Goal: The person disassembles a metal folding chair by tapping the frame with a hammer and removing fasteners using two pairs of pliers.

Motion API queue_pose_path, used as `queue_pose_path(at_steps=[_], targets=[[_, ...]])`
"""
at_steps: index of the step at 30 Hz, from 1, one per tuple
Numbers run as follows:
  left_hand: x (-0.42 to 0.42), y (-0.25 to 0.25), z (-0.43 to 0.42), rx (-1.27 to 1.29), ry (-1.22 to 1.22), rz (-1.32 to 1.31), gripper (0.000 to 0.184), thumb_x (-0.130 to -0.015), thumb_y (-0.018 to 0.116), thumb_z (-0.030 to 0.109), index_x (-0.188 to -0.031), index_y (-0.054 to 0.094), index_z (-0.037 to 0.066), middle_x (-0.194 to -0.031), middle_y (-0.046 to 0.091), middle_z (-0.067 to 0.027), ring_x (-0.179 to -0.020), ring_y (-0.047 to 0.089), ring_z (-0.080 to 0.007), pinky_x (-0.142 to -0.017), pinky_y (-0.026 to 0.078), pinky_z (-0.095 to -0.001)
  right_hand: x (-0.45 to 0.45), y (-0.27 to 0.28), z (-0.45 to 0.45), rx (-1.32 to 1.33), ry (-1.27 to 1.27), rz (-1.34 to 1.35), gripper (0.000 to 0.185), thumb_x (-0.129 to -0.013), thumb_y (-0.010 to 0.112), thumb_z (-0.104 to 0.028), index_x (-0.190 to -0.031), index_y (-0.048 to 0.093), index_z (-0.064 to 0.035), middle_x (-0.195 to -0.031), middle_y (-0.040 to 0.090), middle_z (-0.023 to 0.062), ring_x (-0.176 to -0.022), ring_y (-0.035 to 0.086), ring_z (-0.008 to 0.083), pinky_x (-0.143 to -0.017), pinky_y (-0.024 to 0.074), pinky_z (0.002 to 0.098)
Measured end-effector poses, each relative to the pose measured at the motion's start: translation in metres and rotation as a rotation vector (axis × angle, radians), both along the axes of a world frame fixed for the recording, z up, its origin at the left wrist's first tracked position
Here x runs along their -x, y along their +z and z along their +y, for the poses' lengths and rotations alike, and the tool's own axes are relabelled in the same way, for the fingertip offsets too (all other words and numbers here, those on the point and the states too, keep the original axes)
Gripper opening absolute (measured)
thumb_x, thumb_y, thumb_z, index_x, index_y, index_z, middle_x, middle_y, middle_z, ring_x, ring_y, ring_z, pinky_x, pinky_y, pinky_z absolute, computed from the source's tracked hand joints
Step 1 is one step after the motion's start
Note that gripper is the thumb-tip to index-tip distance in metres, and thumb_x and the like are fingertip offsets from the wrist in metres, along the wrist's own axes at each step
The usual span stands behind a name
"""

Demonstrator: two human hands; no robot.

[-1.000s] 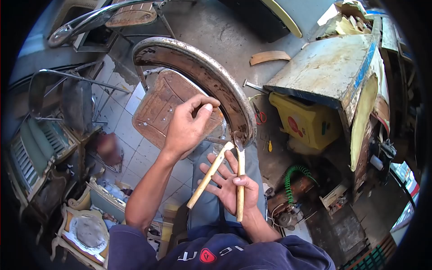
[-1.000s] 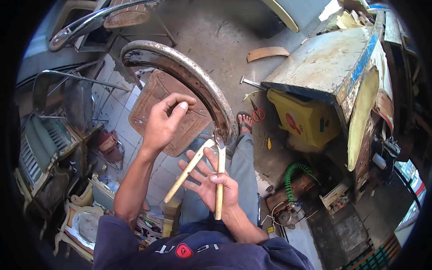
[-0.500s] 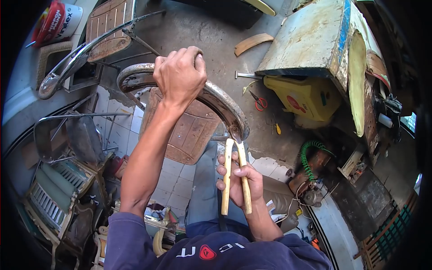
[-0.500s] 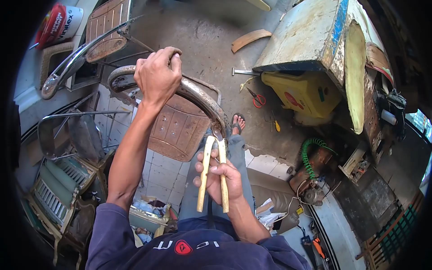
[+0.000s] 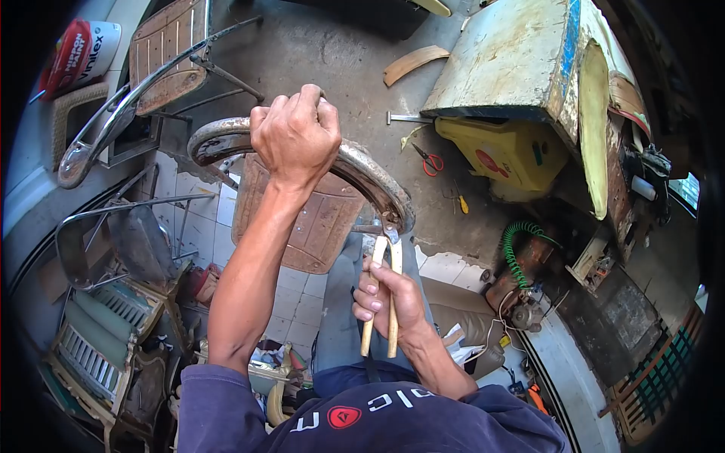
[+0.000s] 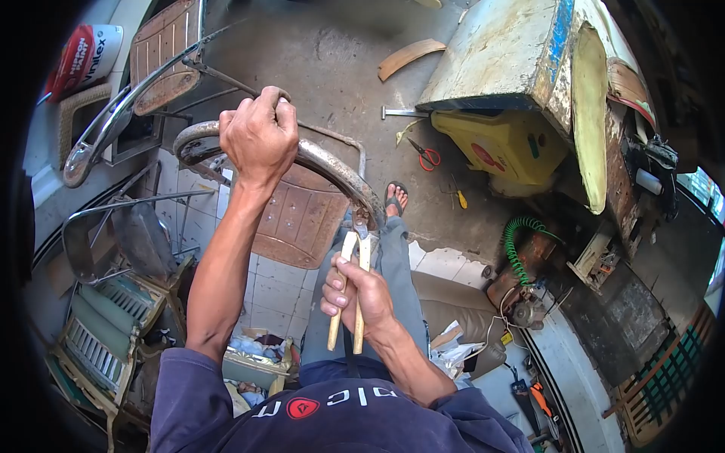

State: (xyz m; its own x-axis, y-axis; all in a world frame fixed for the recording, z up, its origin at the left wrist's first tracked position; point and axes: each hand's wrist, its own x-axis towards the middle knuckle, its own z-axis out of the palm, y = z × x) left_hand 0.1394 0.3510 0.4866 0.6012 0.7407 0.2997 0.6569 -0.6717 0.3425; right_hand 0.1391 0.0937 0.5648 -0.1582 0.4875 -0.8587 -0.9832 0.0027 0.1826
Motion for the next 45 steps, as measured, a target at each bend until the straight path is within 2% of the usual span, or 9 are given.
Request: queue_pose_path(at_steps=[14,18,21,22,23,26,31,39,45], targets=[[-0.001,0.001,0.0,-0.02,-0.009,0.008,0.006,-0.083,0.065,0.016,-0.078,0.065,0.013,-0.063,0.065,-0.0034,-0.064,0.061,-0.0224,-0.071,0.04,-0.04,0.051,-0.037,0.007,0.096,0.076,-0.395,0.014,-0.107,0.058,-0.024,-0.104,0.051,-0.0125,-0.076,0.047,0.0008,-0.056,0.047,0.0123,-0.054,0.0451,0.035],[0.001,0.0,0.001,-0.02,-0.019,0.027,0.005,-0.083,0.065,0.015,-0.079,0.065,0.013,-0.063,0.065,-0.0034,-0.064,0.061,-0.0222,-0.07,0.04,-0.04,0.049,-0.035,0.006,0.072,0.03,-0.361,0.015,-0.107,0.058,-0.025,-0.107,0.051,-0.0117,-0.077,0.047,0.0021,-0.057,0.048,0.0134,-0.055,0.0452,0.0354],[0.003,0.002,-0.002,-0.015,-0.031,0.034,0.005,-0.083,0.065,0.015,-0.079,0.065,0.013,-0.063,0.065,-0.0032,-0.063,0.061,-0.0221,-0.07,0.039,-0.0399,0.022,-0.021,-0.007,0.033,0.104,-0.235,0.028,-0.106,0.056,-0.017,-0.131,0.052,-0.0054,-0.088,0.061,0.0089,-0.071,0.067,0.0236,-0.065,0.0609,0.0467],[0.001,0.003,0.0,-0.034,-0.033,0.034,0.005,-0.083,0.065,0.015,-0.079,0.065,0.013,-0.063,0.065,-0.003,-0.063,0.061,-0.0221,-0.07,0.039,-0.0399,0.011,-0.019,-0.014,-0.051,0.086,-0.164,0.041,-0.105,0.055,-0.015,-0.144,0.047,-0.0026,-0.105,0.067,0.0153,-0.092,0.072,0.0291,-0.083,0.0638,0.053],[0.0,0.002,0.001,-0.036,-0.032,0.028,0.005,-0.083,0.065,0.015,-0.079,0.065,0.013,-0.063,0.065,-0.003,-0.063,0.061,-0.0221,-0.07,0.039,-0.0399,0.003,-0.018,-0.017,-0.13,0.027,-0.109,0.052,-0.104,0.054,-0.016,-0.152,0.042,-0.0011,-0.126,0.065,0.0214,-0.11,0.07,0.0331,-0.1,0.0577,0.0585],[0.004,-0.002,0.001,-0.002,-0.041,-0.009,0.01,-0.088,0.061,0.017,-0.081,0.066,0.013,-0.064,0.061,-0.0051,-0.064,0.06,-0.0242,-0.071,0.04,-0.0409,-0.019,-0.013,-0.023,-0.29,-0.038,0.009,0.066,-0.099,0.056,-0.019,-0.158,0.036,0.0023,-0.146,0.056,0.0264,-0.123,0.064,0.0358,-0.111,0.0469,0.0648],[0.005,0.001,0.003,-0.01,-0.053,-0.006,0.005,-0.085,0.064,0.016,-0.081,0.066,0.013,-0.064,0.062,-0.0039,-0.064,0.06,-0.023,-0.071,0.039,-0.0402,-0.034,-0.019,-0.035,-0.45,-0.237,0.179,0.065,-0.102,0.051,-0.02,-0.159,0.032,0.0045,-0.145,0.052,0.0263,-0.122,0.065,0.0358,-0.105,0.0512,0.0665],[0.006,0.0,0.003,-0.03,-0.061,-0.01,0.003,-0.082,0.066,0.015,-0.08,0.065,0.013,-0.064,0.064,-0.0026,-0.066,0.06,-0.0221,-0.071,0.039,-0.0397,-0.04,0.002,-0.007,-0.203,-0.172,0.064,0.053,-0.105,0.051,-0.022,-0.149,0.045,0.0074,-0.152,0.049,0.0292,-0.134,0.058,0.0396,-0.112,0.0429,0.0706],[0.004,0.002,0.003,0.0,-0.063,0.015,0.009,-0.088,0.062,0.016,-0.081,0.064,0.012,-0.068,0.064,-0.0047,-0.069,0.06,-0.0246,-0.073,0.04,-0.0412,-0.049,0.002,0.006,-0.265,-0.256,0.083,0.044,-0.104,0.052,-0.016,-0.14,0.05,0.009,-0.145,0.053,0.027,-0.129,0.06,0.0352,-0.107,0.05,0.0602]])
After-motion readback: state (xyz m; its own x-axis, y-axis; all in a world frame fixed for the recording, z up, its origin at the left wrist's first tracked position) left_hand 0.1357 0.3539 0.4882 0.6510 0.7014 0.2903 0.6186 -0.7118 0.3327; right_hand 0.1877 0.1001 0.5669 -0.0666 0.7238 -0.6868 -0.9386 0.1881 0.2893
